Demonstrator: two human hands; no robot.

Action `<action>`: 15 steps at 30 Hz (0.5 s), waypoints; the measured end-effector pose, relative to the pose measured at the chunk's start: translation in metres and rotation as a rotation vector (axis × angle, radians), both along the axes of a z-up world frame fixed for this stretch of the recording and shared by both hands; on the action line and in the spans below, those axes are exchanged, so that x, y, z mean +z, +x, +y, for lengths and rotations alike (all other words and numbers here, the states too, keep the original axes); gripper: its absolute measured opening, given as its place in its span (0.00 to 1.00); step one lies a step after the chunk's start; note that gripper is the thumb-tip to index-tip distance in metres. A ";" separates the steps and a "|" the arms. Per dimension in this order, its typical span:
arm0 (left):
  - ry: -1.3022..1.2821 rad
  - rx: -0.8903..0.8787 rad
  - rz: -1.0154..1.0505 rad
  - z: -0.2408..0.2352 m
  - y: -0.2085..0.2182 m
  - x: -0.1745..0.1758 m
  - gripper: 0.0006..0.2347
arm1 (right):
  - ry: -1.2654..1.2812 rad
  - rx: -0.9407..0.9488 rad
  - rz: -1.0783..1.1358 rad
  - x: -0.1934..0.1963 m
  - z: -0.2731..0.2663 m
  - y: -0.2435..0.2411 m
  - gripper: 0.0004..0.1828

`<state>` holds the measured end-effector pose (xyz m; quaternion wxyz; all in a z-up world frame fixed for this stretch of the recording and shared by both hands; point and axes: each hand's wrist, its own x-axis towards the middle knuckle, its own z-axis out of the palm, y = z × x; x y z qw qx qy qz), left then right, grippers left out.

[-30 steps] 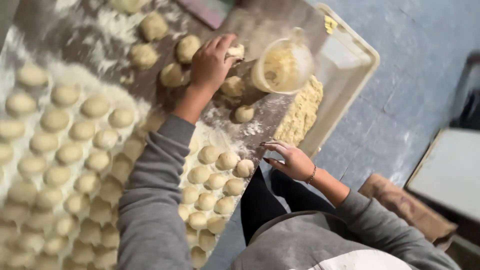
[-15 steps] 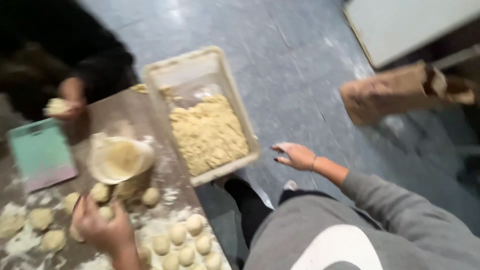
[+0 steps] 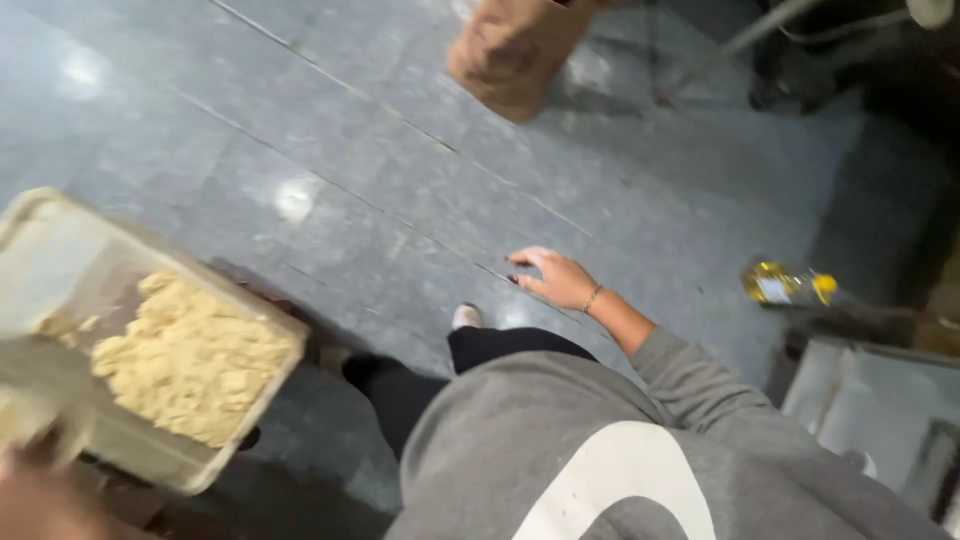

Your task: Forming and arranging small balls of dough on a floured work surface.

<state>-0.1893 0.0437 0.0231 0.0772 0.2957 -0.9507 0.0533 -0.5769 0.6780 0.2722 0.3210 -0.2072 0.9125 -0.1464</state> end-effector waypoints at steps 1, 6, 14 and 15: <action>-0.009 -0.038 -0.016 0.036 -0.050 0.005 0.05 | -0.051 -0.011 0.072 0.014 0.012 -0.009 0.23; 0.147 -0.284 0.442 0.271 -0.342 0.108 0.06 | -0.226 0.002 0.347 0.079 0.033 -0.064 0.20; 0.524 -1.230 0.487 0.555 -0.618 0.211 0.06 | 0.214 0.329 0.755 0.128 0.079 -0.241 0.29; 0.534 -1.220 0.482 0.568 -0.639 0.216 0.06 | 0.216 0.338 0.744 0.123 0.102 -0.263 0.29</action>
